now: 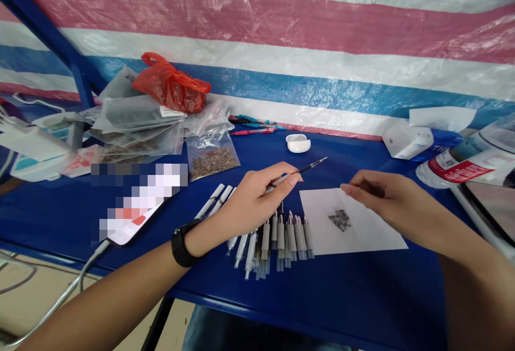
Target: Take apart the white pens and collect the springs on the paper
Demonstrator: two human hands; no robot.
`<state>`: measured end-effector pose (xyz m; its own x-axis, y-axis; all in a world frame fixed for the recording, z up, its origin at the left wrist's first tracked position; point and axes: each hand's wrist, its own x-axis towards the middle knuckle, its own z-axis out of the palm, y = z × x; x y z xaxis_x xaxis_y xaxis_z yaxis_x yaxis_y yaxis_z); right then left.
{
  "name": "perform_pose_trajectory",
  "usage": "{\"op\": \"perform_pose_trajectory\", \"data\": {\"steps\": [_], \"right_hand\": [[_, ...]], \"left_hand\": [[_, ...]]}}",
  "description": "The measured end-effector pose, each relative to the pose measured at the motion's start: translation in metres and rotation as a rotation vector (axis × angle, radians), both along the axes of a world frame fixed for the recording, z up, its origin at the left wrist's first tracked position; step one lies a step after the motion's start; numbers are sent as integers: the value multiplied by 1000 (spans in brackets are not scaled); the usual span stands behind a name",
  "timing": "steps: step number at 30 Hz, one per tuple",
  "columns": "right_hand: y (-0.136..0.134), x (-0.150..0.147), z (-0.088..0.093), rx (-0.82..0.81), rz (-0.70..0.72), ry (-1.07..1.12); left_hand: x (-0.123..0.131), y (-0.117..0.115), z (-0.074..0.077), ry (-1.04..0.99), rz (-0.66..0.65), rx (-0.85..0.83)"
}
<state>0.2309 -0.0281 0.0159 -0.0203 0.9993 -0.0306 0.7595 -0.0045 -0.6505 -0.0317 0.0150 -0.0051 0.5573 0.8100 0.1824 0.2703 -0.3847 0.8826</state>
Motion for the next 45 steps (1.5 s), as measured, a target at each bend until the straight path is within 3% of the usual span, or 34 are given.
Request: {"op": "perform_pose_trajectory", "data": {"steps": [4,10,14,17,21,25,34,40,45], "right_hand": [[1,-33,3,154,-20,388],[0,-83,-24,239,-154,884],[6,-71,-20,321,-349,1083],[10,-54,-8,450,-479,1155],[5,-58,-7,406,-421,1019],[-3,-85,-20,156,-197,642],[1,-111,-25,-38,-18,347],[1,-109,-26,-32,-5,298],[-1,-109,-28,51,78,166]], "left_hand": [[2,-2,-2,15,-32,33],[4,-2,-5,67,-71,89],[2,2,-4,102,-18,104],[-5,10,1,126,128,178],[-19,25,7,234,401,369],[-31,38,8,404,546,443],[-29,36,8,498,504,391],[-28,33,9,401,460,369],[-26,34,7,447,474,407]]}}
